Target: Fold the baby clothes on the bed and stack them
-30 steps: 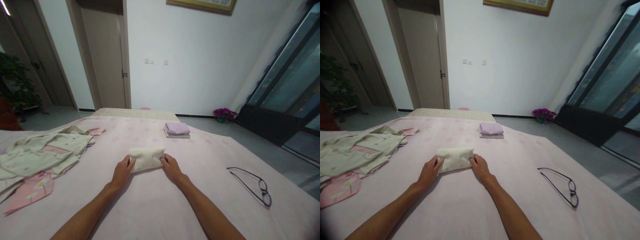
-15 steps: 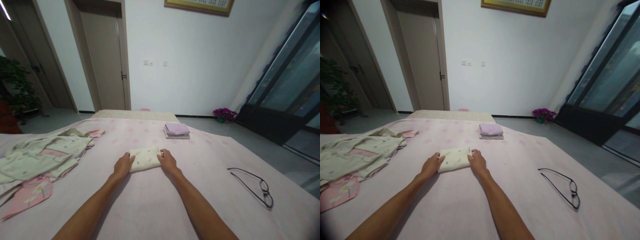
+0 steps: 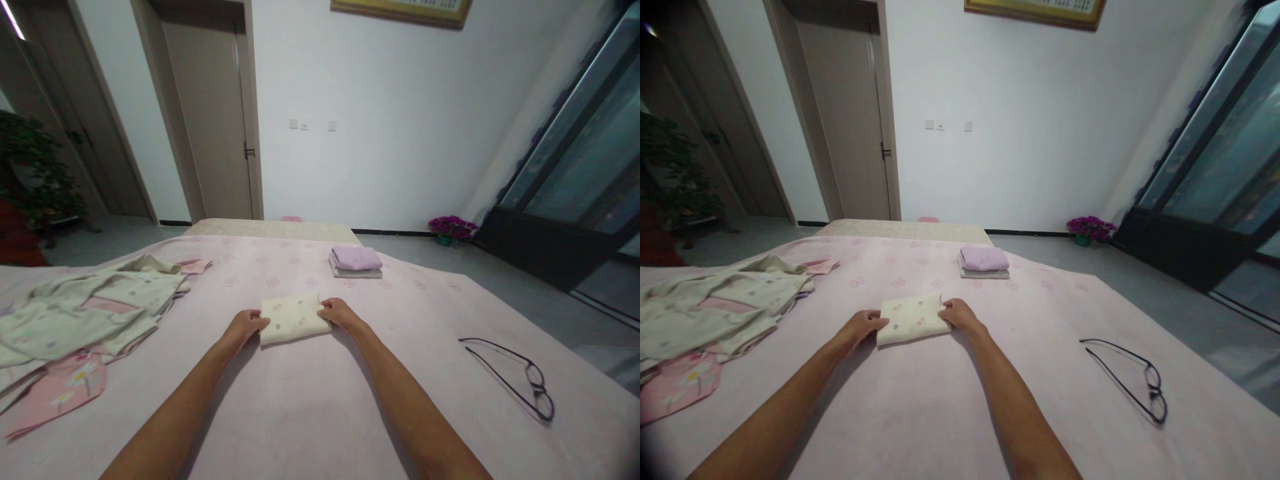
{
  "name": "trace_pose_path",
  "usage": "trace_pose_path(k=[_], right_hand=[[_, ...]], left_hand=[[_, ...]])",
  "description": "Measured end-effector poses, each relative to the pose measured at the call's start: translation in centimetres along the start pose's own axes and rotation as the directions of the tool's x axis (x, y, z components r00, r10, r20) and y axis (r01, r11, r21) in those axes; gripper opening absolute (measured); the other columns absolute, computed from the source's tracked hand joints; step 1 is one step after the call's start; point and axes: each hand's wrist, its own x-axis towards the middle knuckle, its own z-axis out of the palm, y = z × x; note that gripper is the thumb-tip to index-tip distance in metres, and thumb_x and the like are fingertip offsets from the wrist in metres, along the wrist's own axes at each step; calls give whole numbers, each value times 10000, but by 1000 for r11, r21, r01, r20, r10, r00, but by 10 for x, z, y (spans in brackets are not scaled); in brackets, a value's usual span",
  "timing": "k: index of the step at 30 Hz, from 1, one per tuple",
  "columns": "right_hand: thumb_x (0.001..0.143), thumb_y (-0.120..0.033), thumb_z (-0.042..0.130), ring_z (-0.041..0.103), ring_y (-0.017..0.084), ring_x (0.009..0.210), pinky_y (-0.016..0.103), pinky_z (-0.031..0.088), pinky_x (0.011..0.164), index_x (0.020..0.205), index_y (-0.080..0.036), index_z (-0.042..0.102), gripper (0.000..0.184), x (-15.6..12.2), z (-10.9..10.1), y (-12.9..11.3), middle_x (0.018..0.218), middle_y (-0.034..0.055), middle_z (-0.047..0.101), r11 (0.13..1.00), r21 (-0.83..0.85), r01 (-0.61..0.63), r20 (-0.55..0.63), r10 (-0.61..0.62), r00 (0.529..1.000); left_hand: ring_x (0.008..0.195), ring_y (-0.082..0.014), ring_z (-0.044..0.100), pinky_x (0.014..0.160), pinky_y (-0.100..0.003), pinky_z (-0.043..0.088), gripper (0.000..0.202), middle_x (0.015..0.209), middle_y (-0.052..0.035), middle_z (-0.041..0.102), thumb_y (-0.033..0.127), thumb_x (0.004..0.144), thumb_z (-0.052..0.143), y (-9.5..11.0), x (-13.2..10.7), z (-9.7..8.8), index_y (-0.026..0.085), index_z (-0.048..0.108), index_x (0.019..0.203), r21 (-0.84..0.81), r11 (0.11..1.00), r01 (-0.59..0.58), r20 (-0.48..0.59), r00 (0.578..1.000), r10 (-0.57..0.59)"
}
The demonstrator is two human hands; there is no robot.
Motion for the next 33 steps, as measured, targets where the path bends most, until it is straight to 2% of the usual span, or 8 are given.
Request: trace_pose_path(k=[6,9,12,14,17,21,27,33], right_hand=[[605,-153,625,432,100,523,215,296,493,752,-142,652,150,-6,-5,-7,577,-37,523,999,-5,46,-24,-46,999],[635,-162,612,496,130,670,225,382,593,827,-180,608,193,-11,-8,-13,759,-4,578,988,-33,149,-163,-153,975],[686,-158,569,518,154,775,246,430,674,792,-204,557,116,-20,-10,-12,874,24,569,920,-133,368,-272,-391,880],[720,-146,538,535,164,805,258,450,700,791,-215,556,101,-30,-11,-4,892,30,567,862,-199,466,-243,-504,829],[691,-82,495,567,170,823,279,469,753,759,-224,584,181,-43,-11,14,865,24,593,844,-225,486,-93,-516,852],[652,-61,436,612,168,792,295,485,778,697,-211,597,225,-47,-11,33,814,20,653,906,-124,406,-90,-417,904],[779,-229,451,620,159,658,278,482,665,924,-193,636,239,-44,-8,29,772,6,683,990,43,132,-260,-117,959],[918,-432,418,623,177,745,275,448,690,897,-204,681,348,-53,-9,15,793,24,691,982,-149,115,-233,-148,961]], left_hand=[[545,-151,570,463,-242,334,488,724,-87,695,379,631,719,10,-9,-1,63,695,1001,-141,990,16,55,998,-8],[662,-159,601,556,-243,428,457,801,-36,679,288,647,678,20,-12,-3,124,638,1072,-120,979,-164,-65,985,158],[697,-144,558,632,-245,449,255,801,9,604,217,686,602,23,-18,-4,189,597,939,155,892,-424,-189,874,448],[734,-151,544,680,-256,449,152,829,4,571,177,723,550,18,-23,-4,214,570,869,344,771,-536,-118,790,601],[802,-168,556,720,-267,449,162,889,-17,566,113,755,485,2,-33,-3,227,559,843,448,636,-628,85,738,669],[845,-181,574,752,-277,458,214,913,-31,574,74,773,433,-11,-42,-3,230,562,841,477,629,-614,147,761,632],[888,-204,593,801,-315,466,182,928,-33,605,170,862,418,-1,-45,0,232,589,866,527,700,-482,-21,816,578],[916,-219,618,837,-352,484,262,973,-44,640,332,965,361,-1,-51,11,221,598,980,456,792,-405,-162,838,522]])
